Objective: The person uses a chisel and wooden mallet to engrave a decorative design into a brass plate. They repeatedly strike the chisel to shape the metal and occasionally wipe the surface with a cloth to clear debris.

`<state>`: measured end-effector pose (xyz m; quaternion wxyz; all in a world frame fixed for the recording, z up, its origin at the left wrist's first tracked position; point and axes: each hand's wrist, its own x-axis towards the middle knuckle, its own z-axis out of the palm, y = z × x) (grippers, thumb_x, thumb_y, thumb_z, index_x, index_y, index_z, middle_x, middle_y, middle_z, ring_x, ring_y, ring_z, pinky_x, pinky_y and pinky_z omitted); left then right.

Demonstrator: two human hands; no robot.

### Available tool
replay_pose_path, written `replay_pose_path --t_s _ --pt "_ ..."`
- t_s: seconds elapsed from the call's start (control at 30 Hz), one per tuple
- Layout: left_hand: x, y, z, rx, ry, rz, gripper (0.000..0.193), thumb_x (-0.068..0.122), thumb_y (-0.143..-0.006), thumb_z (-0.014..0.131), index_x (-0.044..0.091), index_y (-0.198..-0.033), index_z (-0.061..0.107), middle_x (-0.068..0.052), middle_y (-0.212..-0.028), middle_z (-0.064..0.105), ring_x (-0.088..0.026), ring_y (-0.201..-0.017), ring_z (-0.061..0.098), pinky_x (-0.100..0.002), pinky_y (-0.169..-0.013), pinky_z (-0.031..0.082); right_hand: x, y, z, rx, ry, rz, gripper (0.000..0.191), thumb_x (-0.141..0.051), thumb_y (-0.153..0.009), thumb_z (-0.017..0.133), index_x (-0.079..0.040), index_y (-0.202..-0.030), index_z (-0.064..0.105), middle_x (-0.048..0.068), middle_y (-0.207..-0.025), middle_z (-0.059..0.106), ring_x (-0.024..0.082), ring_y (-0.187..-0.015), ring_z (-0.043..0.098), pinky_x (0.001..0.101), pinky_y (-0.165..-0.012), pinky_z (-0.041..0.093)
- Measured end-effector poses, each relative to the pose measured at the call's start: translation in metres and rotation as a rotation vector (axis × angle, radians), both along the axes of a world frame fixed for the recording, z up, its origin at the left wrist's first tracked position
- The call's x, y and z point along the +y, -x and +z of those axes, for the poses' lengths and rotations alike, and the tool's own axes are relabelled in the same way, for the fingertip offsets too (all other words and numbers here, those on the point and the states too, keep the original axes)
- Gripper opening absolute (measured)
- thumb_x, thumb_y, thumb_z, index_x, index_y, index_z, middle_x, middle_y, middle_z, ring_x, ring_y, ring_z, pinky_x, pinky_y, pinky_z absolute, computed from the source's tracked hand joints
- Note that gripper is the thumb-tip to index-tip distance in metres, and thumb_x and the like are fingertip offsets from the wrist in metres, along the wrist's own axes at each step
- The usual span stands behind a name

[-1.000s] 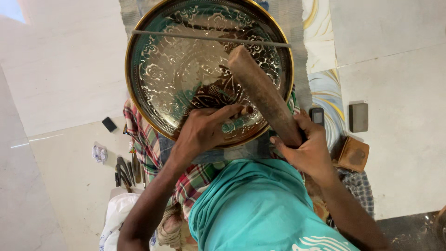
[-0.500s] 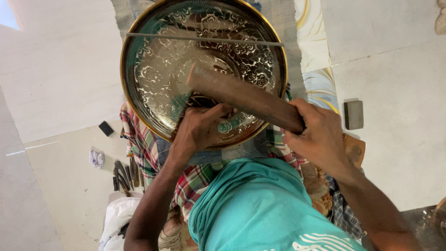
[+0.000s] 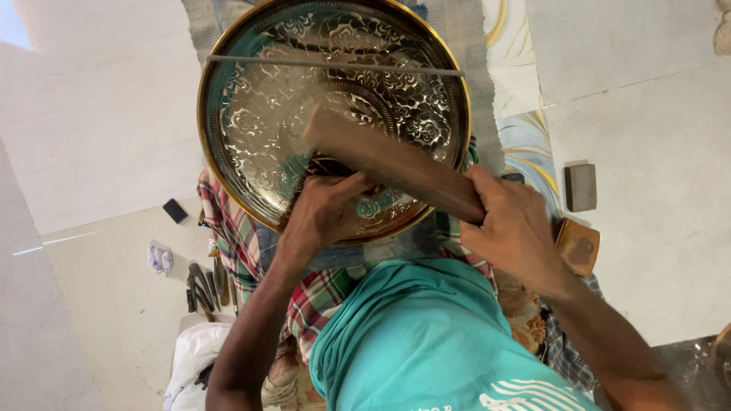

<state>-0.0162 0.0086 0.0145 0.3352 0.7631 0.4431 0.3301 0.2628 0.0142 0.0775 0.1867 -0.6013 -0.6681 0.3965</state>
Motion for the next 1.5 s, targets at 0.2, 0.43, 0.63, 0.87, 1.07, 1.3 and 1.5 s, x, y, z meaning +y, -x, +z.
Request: replay_pose_path --t_s 0.2,0.43,0.63,0.87,1.07,1.3,1.5 --pt "0.001 0.001 0.009 -0.021 0.067 -0.023 0.068 -0.006 -0.068 0.074 0.011 -0.133 0.064 -0.009 -0.113 0.078 -0.023 -0.089 0.079 -0.034 -0.071 0.063 -0.003 -0.005 -0.011 -0.081 -0.117 0.027 0.038 -0.012 -0.073 0.068 0.0 -0.108 0.064 0.017 -0.069 0.063 0.032 -0.06 0.065 0.0407 -0.058 0.049" --pt "0.002 0.003 0.009 0.012 0.05 -0.031 0.073 -0.005 -0.067 0.075 0.014 -0.136 0.064 -0.008 -0.11 0.079 -0.022 -0.086 0.078 -0.036 -0.069 0.06 -0.009 -0.006 -0.016 -0.041 -0.14 0.026 0.037 -0.013 -0.074 0.069 0.0 -0.108 0.064 0.019 -0.072 0.065 0.033 -0.06 0.066 0.0403 -0.058 0.049" --pt "0.003 0.002 0.008 0.068 0.043 -0.021 0.068 0.001 -0.068 0.08 0.014 -0.134 0.066 -0.009 -0.103 0.079 -0.024 -0.073 0.074 -0.037 -0.066 0.058 -0.019 -0.003 -0.019 0.07 -0.021 -0.08 0.035 -0.013 -0.076 0.065 -0.001 -0.109 0.064 0.018 -0.069 0.066 0.031 -0.055 0.067 0.0388 -0.055 0.05" --pt "0.006 0.004 0.008 0.023 -0.036 -0.075 0.069 0.009 -0.068 0.083 0.011 -0.135 0.063 -0.012 -0.102 0.077 -0.029 -0.083 0.074 -0.039 -0.072 0.059 -0.025 -0.008 -0.033 0.233 0.162 -0.191 0.037 -0.011 -0.073 0.067 0.0 -0.109 0.064 0.019 -0.063 0.064 0.032 -0.049 0.061 0.042 -0.048 0.049" --pt "0.007 0.002 0.003 0.037 0.011 -0.078 0.062 0.007 -0.072 0.081 0.012 -0.132 0.067 -0.01 -0.101 0.078 -0.027 -0.084 0.076 -0.039 -0.073 0.06 -0.038 -0.009 -0.039 0.127 -0.062 -0.174 0.027 -0.013 -0.081 0.07 -0.001 -0.105 0.066 0.017 -0.075 0.07 0.034 -0.065 0.066 0.0428 -0.061 0.052" --pt "0.007 0.0 0.004 0.085 -0.049 -0.058 0.067 0.001 -0.067 0.077 0.014 -0.133 0.068 -0.011 -0.103 0.078 -0.029 -0.08 0.073 -0.04 -0.072 0.059 -0.037 -0.004 -0.036 0.015 -0.111 -0.152 0.047 -0.011 -0.078 0.072 0.001 -0.123 0.065 0.019 -0.079 0.071 0.032 -0.068 0.069 0.0398 -0.063 0.052" --pt "0.008 -0.003 0.006 0.105 -0.063 -0.038 0.071 -0.006 -0.066 0.067 0.018 -0.133 0.069 -0.011 -0.095 0.075 -0.028 -0.077 0.072 -0.04 -0.068 0.058 -0.035 -0.001 -0.036 0.091 -0.122 -0.186 0.047 -0.007 -0.081 0.077 0.001 -0.126 0.064 0.014 -0.082 0.07 0.014 -0.069 0.063 0.0331 -0.065 0.051"
